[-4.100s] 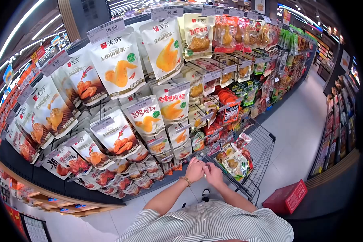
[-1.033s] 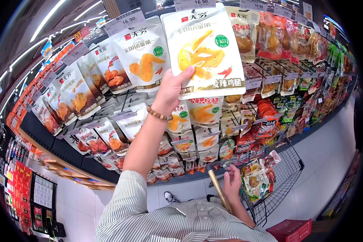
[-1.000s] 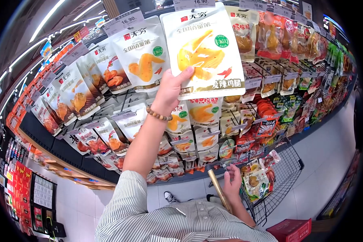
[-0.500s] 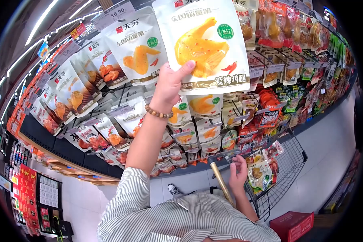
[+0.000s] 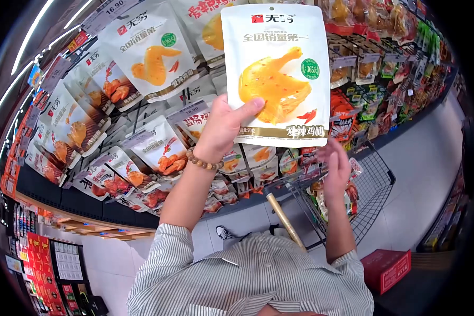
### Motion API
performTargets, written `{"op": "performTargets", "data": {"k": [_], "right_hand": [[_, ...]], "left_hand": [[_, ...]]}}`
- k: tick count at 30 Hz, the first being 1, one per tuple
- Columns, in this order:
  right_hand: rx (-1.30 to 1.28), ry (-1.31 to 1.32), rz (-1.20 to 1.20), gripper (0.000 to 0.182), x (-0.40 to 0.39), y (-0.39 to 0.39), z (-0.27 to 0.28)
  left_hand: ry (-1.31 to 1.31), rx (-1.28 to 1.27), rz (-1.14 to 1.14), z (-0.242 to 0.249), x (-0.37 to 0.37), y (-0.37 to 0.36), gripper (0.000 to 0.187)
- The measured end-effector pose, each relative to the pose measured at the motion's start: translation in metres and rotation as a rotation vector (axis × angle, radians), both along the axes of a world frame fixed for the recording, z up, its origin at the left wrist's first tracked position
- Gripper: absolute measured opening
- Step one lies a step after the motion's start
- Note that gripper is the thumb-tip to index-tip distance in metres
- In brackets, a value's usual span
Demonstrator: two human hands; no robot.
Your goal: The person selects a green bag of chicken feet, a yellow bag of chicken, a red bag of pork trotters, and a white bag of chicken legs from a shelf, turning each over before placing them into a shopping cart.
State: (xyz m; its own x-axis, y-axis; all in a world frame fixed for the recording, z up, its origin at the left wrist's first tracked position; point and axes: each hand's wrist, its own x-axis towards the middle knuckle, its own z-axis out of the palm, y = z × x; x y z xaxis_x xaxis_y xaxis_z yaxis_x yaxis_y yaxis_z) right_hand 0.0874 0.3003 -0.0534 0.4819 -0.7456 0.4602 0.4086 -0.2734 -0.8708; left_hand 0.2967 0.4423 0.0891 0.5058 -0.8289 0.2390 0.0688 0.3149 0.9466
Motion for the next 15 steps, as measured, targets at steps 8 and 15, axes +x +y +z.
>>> {"op": "performTargets", "data": {"k": [8, 15], "right_hand": [[0.116, -0.001, 0.306, 0.033, 0.009, -0.007, 0.060], [0.313, -0.051, 0.355, 0.025, 0.020, -0.006, 0.053]], "left_hand": [[0.043, 0.008, -0.037, -0.027, -0.026, 0.001, 0.029], [0.176, 0.104, -0.035, -0.040, -0.024, 0.003, 0.029]]}}
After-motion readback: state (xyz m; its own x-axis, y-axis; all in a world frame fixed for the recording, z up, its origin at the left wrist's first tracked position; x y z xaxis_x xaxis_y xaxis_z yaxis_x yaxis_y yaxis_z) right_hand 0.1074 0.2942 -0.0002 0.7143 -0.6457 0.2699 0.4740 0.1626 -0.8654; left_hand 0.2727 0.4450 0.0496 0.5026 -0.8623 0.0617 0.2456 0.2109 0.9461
